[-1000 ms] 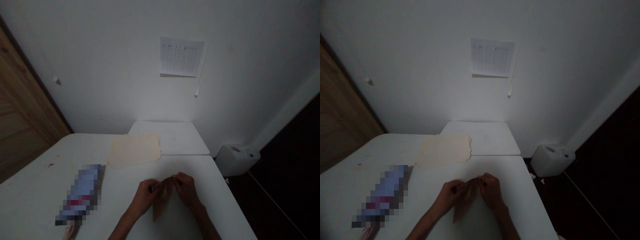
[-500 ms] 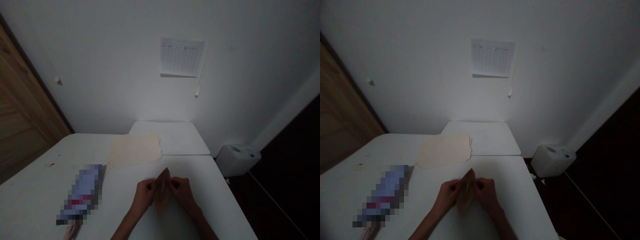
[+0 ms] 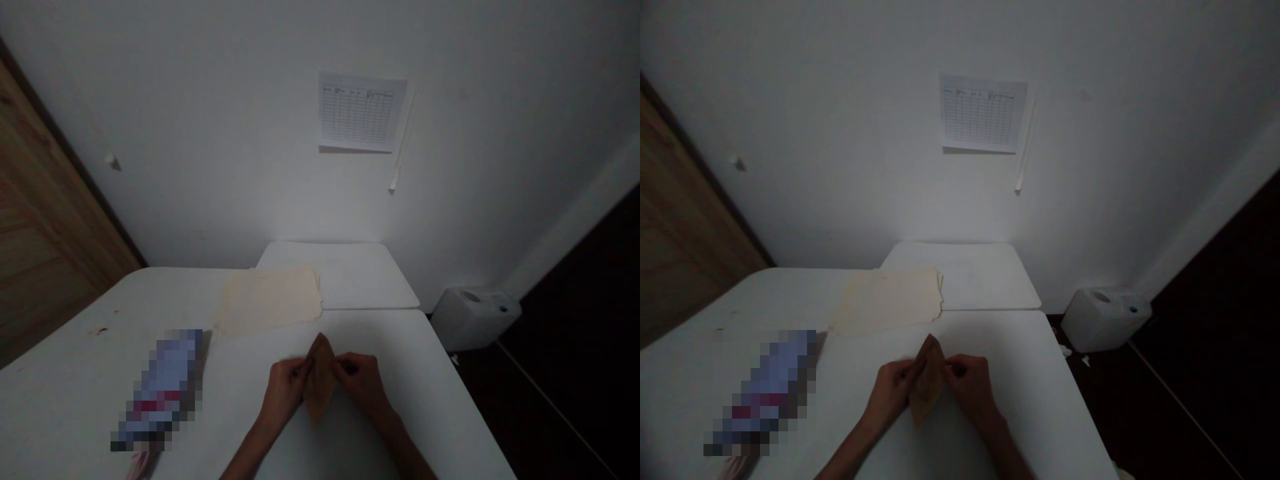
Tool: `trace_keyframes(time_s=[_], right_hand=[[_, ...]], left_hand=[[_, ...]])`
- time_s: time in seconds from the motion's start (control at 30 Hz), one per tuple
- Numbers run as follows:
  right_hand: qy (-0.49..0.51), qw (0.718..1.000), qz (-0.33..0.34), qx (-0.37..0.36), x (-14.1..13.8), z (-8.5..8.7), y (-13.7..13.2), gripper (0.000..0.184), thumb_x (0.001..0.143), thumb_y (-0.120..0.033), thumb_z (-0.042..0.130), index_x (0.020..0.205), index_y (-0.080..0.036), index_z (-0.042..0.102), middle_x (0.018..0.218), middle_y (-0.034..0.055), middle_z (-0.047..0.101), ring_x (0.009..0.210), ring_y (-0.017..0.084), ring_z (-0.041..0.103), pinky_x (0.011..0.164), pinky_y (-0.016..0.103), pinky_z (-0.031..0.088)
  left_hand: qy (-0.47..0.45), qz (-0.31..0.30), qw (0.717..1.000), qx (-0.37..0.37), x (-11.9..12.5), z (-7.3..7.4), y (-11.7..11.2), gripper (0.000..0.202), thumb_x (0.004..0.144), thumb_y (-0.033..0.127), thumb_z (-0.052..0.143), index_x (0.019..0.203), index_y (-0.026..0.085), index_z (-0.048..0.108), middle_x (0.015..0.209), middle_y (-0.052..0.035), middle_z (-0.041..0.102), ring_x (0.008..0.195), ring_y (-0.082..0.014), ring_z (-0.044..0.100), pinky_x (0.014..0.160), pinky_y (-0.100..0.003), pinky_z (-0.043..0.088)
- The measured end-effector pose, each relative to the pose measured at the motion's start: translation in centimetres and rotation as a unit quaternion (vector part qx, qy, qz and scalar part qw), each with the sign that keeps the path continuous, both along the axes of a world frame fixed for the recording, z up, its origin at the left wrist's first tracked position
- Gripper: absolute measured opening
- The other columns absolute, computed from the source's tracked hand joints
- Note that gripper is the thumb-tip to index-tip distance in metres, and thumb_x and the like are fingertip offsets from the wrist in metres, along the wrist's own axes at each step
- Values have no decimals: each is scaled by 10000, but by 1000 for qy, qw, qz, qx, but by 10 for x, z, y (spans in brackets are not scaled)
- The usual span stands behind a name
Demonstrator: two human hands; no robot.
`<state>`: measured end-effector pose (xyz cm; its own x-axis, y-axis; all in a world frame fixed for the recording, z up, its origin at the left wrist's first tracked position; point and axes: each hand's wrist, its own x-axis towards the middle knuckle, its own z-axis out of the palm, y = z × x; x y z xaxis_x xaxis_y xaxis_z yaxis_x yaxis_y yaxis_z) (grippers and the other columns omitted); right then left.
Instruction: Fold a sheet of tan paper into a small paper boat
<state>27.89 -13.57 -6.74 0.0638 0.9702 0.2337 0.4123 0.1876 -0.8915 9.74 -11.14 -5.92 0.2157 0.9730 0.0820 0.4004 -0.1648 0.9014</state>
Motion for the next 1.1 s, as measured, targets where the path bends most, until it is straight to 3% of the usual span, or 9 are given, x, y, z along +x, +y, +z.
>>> trace_keyframes(time_s=[0.1, 0.27, 0.43, 0.63, 0.7, 0.8, 0.93, 1.1], right_hand=[[1, 1000, 2, -5, 0, 0, 0, 229, 819, -343, 630, 737, -176, 764, 682, 36, 732, 606, 192, 681, 550, 240, 485], [-17, 1000, 5, 0, 0, 0, 0, 210, 803, -300, 633, 684, -179, 756, 620, 15, 714, 553, 177, 664, 494, 218, 447], [-22, 1000, 16, 6, 1, -2, 1, 207, 807, -306, 633, 699, -184, 762, 642, 22, 724, 569, 181, 674, 524, 227, 473], [3, 1000, -2, 2, 2, -1, 2, 186, 799, -318, 647, 741, -193, 773, 686, 31, 739, 595, 194, 690, 553, 245, 504], [3, 1000, 3, 0, 2, -1, 2, 163, 784, -294, 654, 728, -195, 772, 679, 26, 738, 591, 193, 690, 546, 240, 498], [-11, 1000, 19, 2, 3, -3, 3, 152, 769, -282, 664, 705, -193, 770, 654, 18, 732, 573, 188, 683, 534, 235, 484], [-5, 999, 52, -5, 3, -7, 2, 166, 773, -295, 662, 709, -190, 773, 643, 12, 729, 560, 181, 677, 520, 225, 472], [-5, 996, 91, -9, 3, -4, 0, 142, 765, -259, 655, 752, -202, 784, 676, 8, 740, 600, 183, 688, 522, 213, 464]], left_hand=[[2, -12, 1000, 10, 1, -1, 0, 588, 873, 599, 445, 656, 126, 719, 582, -42, 650, 571, -196, 591, 511, -227, 411], [12, -13, 999, 45, 1, 0, 0, 407, 892, 485, 493, 926, 173, 752, 741, -48, 729, 632, -210, 650, 609, -249, 477], [17, -18, 998, 58, -2, 1, 0, 407, 895, 443, 477, 836, 157, 761, 749, -72, 738, 675, -239, 668, 638, -267, 492], [21, -12, 998, 55, -1, -1, 1, 463, 904, 471, 448, 797, 140, 754, 648, -53, 705, 633, -227, 658, 555, -248, 464], [37, -6, 998, 55, -1, -1, 1, 441, 901, 478, 460, 834, 150, 748, 665, -47, 710, 612, -212, 654, 547, -246, 466], [54, 22, 995, 75, -2, -1, 2, 366, 877, 460, 517, 1038, 188, 701, 847, -43, 738, 556, -169, 625, 534, -251, 480], [31, 42, 993, 106, -4, 1, 3, 405, 864, 451, 545, 1181, 210, 624, 1062, -63, 704, 633, -160, 623, 522, -248, 499], [-1, 42, 991, 126, -7, 2, 6, 367, 862, 433, 562, 1120, 190, 656, 953, -54, 704, 614, -150, 583, 516, -243, 488]])
